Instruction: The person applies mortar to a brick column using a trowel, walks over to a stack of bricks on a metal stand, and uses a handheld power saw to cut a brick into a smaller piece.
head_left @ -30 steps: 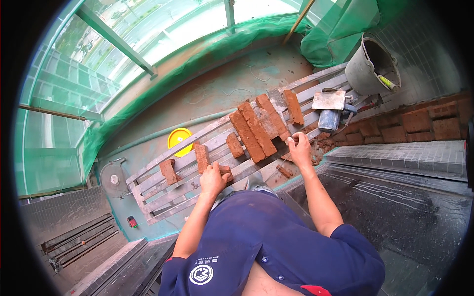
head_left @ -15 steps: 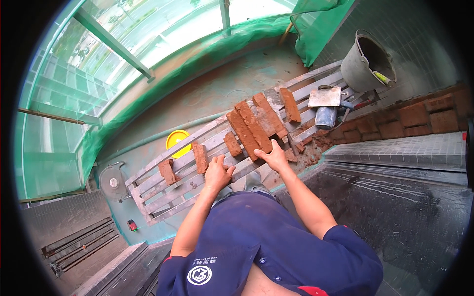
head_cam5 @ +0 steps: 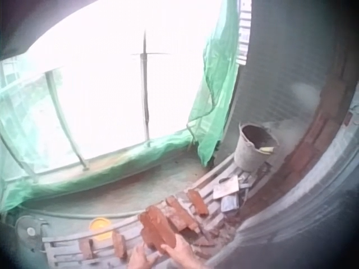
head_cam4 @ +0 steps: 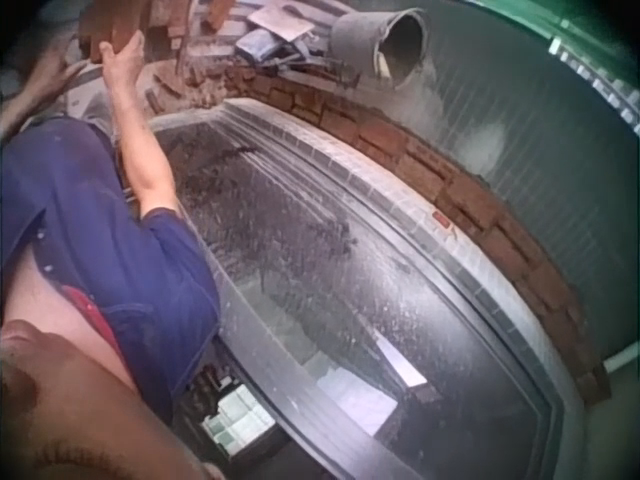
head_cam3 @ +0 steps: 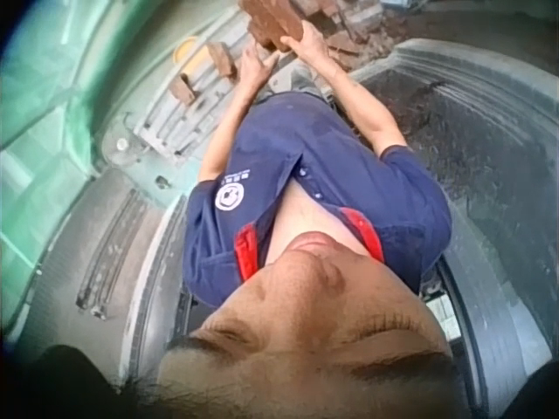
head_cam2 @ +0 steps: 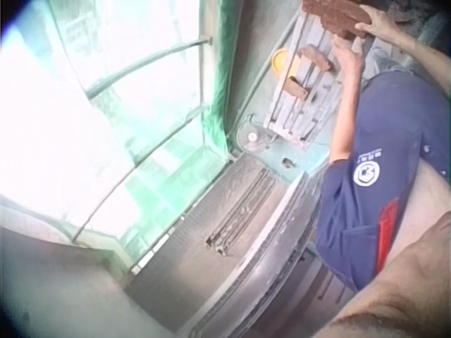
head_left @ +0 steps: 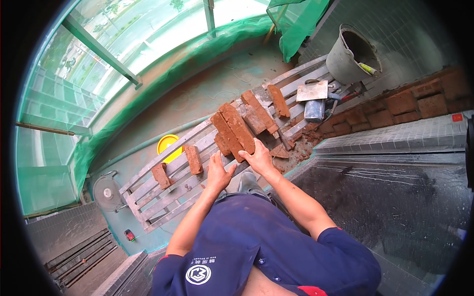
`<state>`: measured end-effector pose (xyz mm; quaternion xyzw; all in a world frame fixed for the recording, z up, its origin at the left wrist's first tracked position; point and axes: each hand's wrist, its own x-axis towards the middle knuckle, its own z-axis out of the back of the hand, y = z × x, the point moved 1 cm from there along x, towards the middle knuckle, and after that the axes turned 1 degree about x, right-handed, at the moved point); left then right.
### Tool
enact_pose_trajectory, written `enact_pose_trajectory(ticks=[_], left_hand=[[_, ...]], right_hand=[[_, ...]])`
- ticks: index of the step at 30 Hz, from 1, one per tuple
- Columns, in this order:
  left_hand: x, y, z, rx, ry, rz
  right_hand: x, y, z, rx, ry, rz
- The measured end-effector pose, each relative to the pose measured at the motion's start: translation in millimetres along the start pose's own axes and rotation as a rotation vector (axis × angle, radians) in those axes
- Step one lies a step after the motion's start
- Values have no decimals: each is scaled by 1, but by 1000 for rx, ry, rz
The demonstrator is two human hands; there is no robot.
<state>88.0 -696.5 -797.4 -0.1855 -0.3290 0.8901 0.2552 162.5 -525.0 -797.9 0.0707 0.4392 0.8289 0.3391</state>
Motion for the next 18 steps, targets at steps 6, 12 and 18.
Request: enact_pose_trajectory(ticks=[6,12,18], left_hand=[[-11,13,15,41,-45,-15],[-22,33,31,-14,-81,-62],[-31,29,57,-49,-131,16]], right_hand=[[40,-4,78,131,187,-206],[97,-60,52,-436,115,29],[123,-53,96,82,191,-135]])
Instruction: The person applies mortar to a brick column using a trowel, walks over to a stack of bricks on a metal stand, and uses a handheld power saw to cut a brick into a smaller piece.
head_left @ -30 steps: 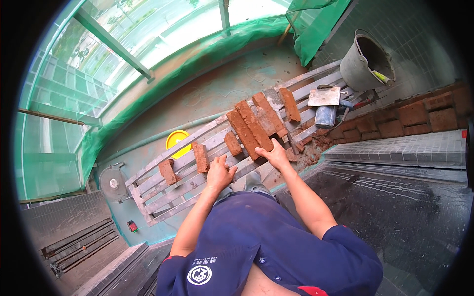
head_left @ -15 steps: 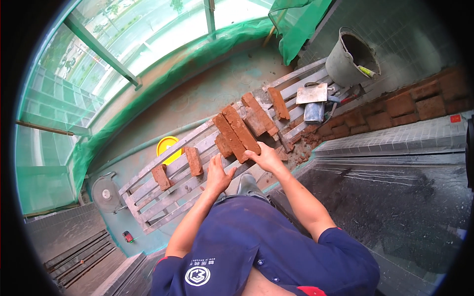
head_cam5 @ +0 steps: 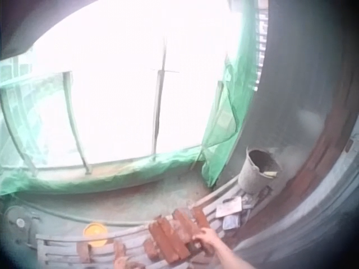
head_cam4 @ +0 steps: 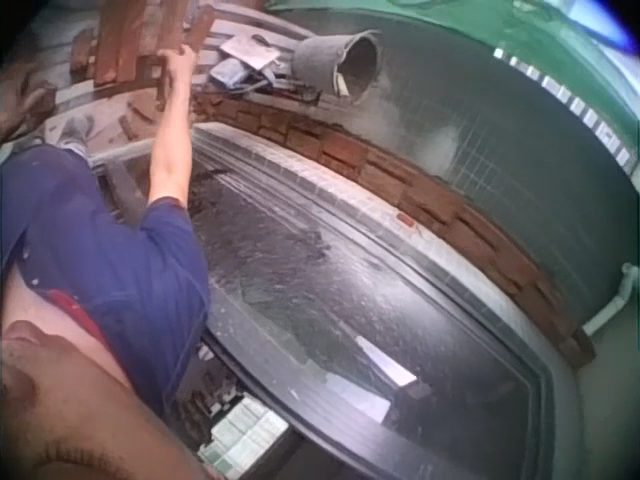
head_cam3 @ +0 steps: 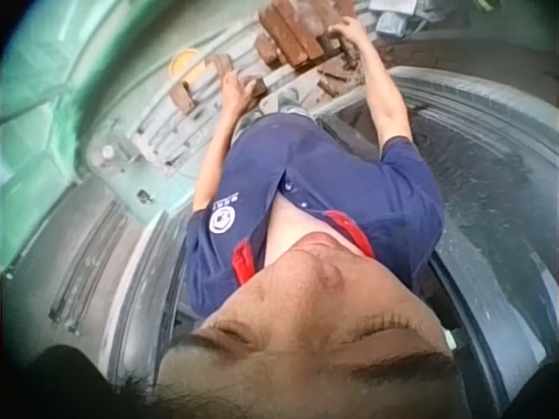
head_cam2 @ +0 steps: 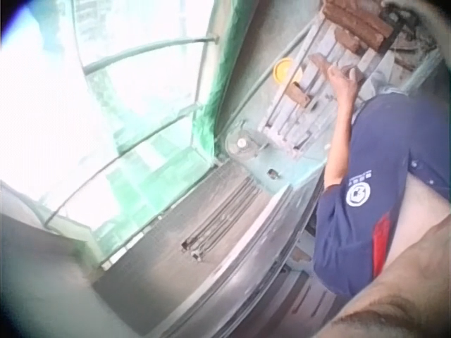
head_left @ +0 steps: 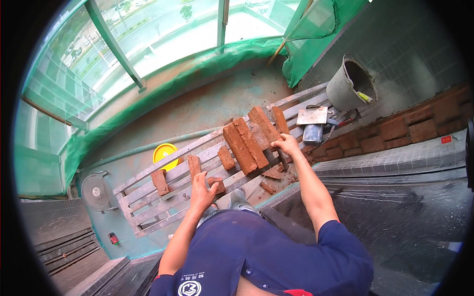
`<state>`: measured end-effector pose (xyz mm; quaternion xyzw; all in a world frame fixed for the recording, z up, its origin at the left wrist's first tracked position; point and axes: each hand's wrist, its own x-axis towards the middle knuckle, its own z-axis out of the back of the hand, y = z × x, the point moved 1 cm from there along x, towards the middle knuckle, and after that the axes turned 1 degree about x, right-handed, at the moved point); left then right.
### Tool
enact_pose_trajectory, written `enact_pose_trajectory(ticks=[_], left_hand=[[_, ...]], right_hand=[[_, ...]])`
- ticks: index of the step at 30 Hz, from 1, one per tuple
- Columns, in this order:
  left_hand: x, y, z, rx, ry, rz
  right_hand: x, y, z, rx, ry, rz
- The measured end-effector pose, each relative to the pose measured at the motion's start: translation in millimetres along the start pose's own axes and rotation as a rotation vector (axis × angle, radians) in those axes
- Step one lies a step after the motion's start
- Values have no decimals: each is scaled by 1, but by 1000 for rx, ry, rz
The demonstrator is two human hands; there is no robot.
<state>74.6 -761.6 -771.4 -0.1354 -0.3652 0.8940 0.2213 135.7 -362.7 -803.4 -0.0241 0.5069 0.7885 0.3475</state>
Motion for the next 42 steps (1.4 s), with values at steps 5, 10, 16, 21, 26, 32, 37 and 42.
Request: enact_pose_trajectory(ticks=[5,10,16,21,26,32,37,42], left_hand=[[6,-1,9,-67,-13,16],[26,-6,8,-106,68,17],[78,-69,0,-327,208,-101],[110,-131,-28,-1031,311,427],[115,-101,-57,-1141,397,456],[112,-123,-58,-1426,291,457],[149,-102,-51,-214,431,135],[147,-88,-49,93,193,-188]], right_hand=[[-22,15,32,625,145,-359],[-73,14,23,940,234,-249],[-130,67,-12,834,99,-159],[-176,124,-40,-234,-307,318],[-192,120,-73,-650,-467,615],[-169,77,-77,27,-341,276],[-139,58,-85,-54,-370,248],[-121,34,-100,-141,-464,309]])
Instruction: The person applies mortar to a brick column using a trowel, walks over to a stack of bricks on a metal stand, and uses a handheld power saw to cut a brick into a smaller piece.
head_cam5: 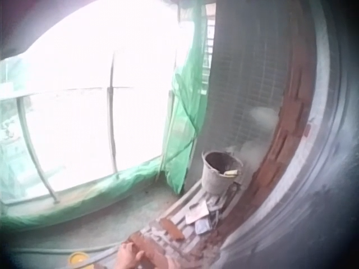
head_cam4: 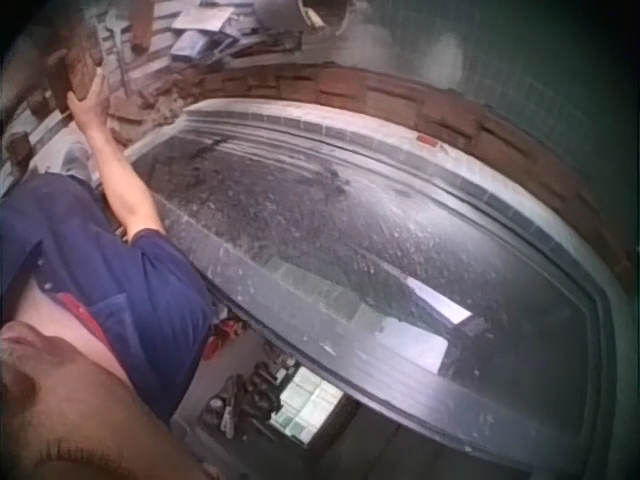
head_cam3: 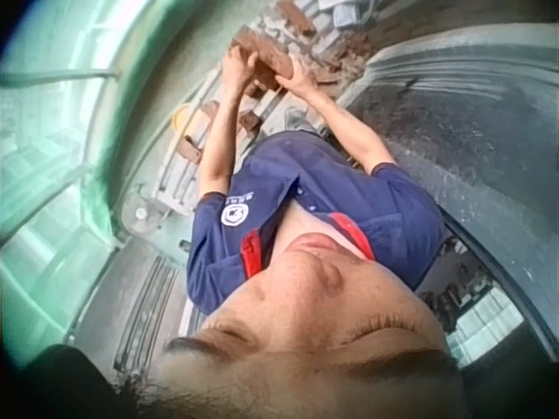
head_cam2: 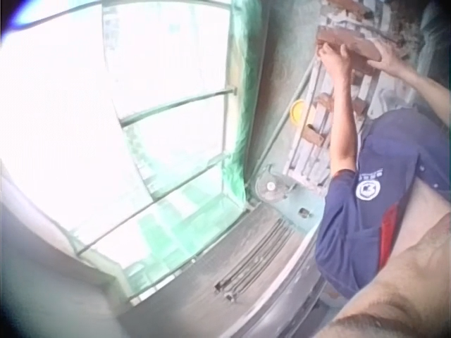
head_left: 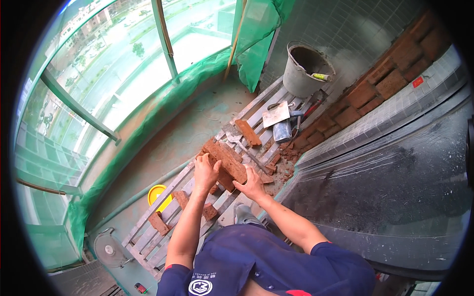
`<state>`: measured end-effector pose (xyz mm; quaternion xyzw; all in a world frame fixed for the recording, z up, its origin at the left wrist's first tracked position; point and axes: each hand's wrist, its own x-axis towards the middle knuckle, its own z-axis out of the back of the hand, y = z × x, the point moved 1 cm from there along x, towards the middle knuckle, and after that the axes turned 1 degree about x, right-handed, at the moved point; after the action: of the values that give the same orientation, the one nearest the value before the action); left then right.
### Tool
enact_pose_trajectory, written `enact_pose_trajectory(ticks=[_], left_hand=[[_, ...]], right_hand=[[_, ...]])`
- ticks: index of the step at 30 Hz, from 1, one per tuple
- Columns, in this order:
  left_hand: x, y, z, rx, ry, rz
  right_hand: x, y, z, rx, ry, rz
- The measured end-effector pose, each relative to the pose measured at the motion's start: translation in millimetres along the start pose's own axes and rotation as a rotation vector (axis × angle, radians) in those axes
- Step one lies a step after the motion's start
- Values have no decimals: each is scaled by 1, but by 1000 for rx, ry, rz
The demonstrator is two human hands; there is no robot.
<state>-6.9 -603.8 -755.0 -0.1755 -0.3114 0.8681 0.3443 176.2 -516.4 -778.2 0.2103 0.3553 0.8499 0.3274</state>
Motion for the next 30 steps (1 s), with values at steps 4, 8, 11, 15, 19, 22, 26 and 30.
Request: enact_pose_trajectory(ticks=[4,8,11,15,19,22,26,30], left_hand=[[-14,-19,-35,-10,-197,-179],[-22,-13,-34,20,-205,-191],[-20,-7,-51,-17,-223,-228],[-30,-27,-32,227,-405,-339],[-31,-16,-33,142,-247,-235],[-32,-22,-34,92,-171,-206],[-30,-24,-33,65,-158,-179],[-28,-19,-37,29,-167,-168]], right_hand=[[1,-14,6,77,72,-45],[26,-36,27,226,134,-78],[65,-105,85,578,-378,-296],[114,-203,160,325,-901,-523],[152,-242,186,324,-712,-884],[170,-289,182,768,-558,-1075],[200,-315,155,1277,-274,-1078],[225,-299,143,1121,-241,-1077]])
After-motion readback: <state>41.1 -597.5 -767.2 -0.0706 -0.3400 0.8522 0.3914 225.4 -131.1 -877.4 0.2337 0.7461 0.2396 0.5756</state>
